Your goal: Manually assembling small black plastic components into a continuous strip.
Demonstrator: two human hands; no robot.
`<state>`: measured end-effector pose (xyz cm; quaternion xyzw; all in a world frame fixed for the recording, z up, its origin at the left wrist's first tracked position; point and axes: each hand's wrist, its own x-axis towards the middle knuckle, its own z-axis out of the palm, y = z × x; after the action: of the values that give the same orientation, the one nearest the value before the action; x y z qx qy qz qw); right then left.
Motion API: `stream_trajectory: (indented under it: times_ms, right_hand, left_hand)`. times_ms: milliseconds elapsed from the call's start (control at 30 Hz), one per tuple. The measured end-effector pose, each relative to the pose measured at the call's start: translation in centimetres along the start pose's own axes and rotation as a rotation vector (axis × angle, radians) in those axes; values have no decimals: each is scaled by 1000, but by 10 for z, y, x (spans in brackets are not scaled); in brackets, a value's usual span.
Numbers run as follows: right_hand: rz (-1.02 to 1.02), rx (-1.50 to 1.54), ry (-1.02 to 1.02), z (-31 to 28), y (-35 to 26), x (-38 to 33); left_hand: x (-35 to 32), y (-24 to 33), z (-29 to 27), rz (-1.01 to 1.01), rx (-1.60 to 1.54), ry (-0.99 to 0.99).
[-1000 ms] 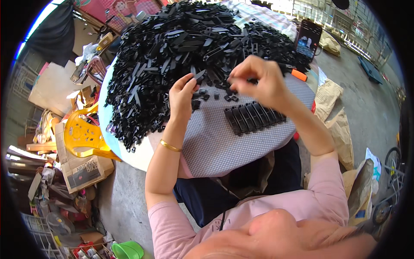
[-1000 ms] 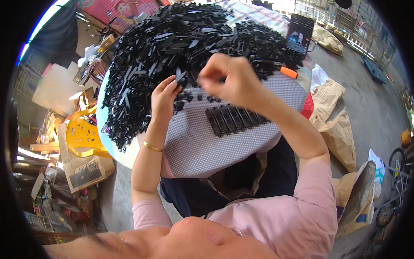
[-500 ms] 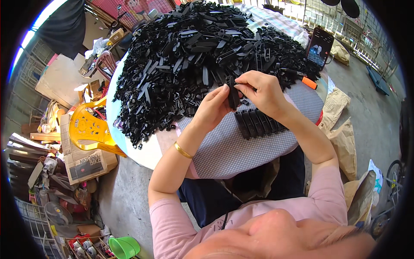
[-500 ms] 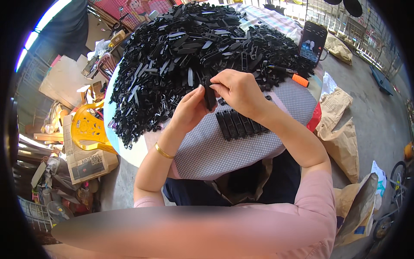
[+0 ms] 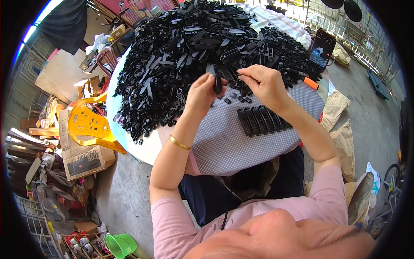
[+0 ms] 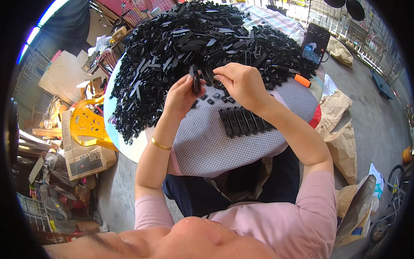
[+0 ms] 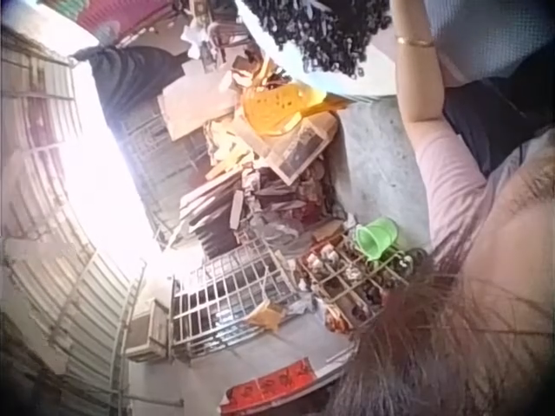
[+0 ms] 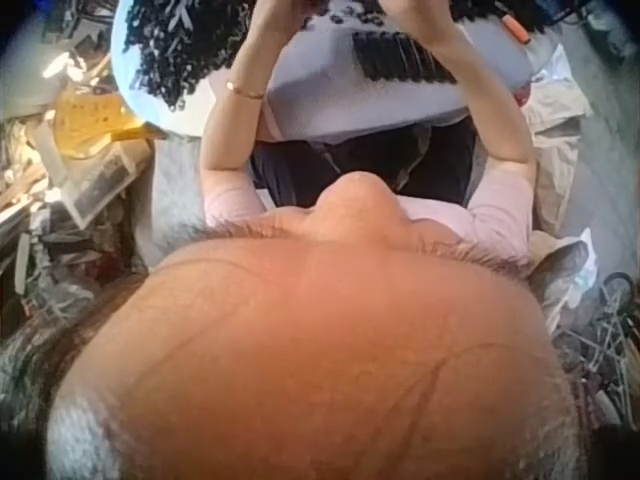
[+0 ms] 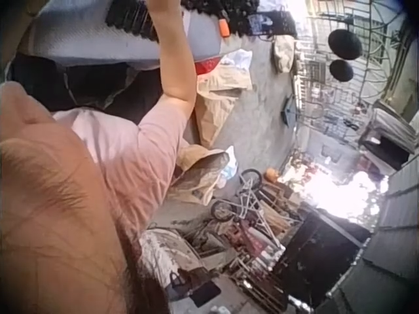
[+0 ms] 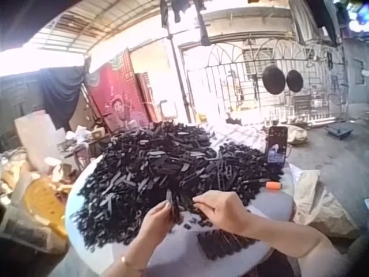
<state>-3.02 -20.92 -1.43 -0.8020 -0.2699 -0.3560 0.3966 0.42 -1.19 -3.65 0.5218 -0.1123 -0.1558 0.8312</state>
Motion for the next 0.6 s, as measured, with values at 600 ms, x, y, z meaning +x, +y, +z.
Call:
stream_trajectory:
  times_ms: [600]
  right_hand:
    - [-138,-132,-21,-1,-9,-10]
  left_hand:
    - [-21,-11,30,-6,34,-273]
